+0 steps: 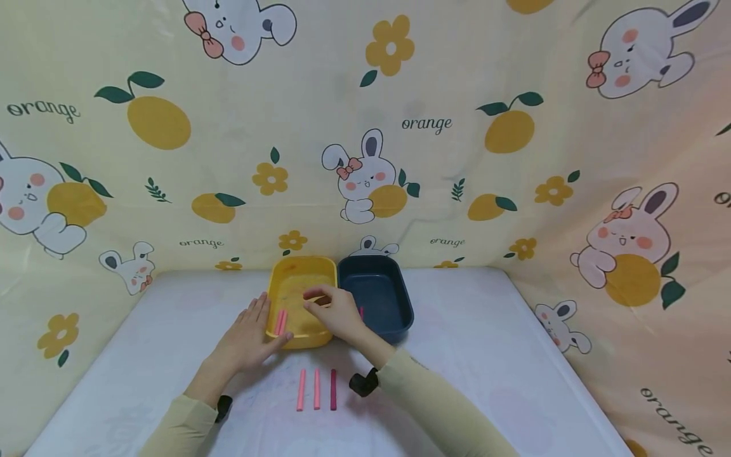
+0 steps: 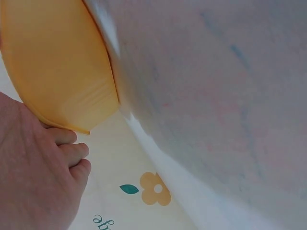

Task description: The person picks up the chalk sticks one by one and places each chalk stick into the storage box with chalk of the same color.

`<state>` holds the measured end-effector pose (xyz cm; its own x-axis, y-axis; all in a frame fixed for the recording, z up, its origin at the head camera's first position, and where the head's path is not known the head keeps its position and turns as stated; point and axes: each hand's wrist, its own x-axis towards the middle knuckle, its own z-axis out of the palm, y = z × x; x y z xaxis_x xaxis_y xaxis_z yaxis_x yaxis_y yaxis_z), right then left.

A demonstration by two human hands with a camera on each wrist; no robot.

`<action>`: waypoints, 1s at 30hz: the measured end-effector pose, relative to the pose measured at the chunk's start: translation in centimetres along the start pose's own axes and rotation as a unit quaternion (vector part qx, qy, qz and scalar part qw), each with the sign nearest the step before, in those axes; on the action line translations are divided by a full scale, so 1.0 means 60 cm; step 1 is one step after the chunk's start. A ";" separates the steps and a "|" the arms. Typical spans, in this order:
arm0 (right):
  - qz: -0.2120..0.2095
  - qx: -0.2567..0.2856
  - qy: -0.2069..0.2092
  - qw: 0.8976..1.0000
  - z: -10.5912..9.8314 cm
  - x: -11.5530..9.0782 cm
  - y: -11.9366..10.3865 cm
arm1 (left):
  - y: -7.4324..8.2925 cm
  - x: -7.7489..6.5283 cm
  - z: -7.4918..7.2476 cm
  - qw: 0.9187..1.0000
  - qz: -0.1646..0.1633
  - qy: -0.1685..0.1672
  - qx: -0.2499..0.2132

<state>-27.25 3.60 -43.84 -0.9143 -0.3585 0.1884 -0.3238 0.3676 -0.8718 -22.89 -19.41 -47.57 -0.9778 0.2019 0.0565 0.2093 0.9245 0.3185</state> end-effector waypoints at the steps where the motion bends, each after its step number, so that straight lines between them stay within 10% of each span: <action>1: 0.000 0.005 0.001 1.000 -0.002 -0.008 0.000 | -0.001 0.000 -0.001 1.000 -0.001 -0.001 0.000; 17: -0.006 0.012 -0.014 1.000 -0.019 -0.114 0.041 | 0.004 -0.002 -0.004 1.000 0.001 0.003 -0.006; 30: 0.015 -0.062 -0.131 0.989 -0.024 -0.164 0.071 | -0.001 0.003 0.002 1.000 -0.006 -0.001 -0.005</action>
<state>-19.96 9.95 -48.76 -0.8347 -0.5500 0.0263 -0.3399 0.4771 -0.8104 -23.07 -19.37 -47.66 -0.9801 0.1921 0.0507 0.1980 0.9232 0.3295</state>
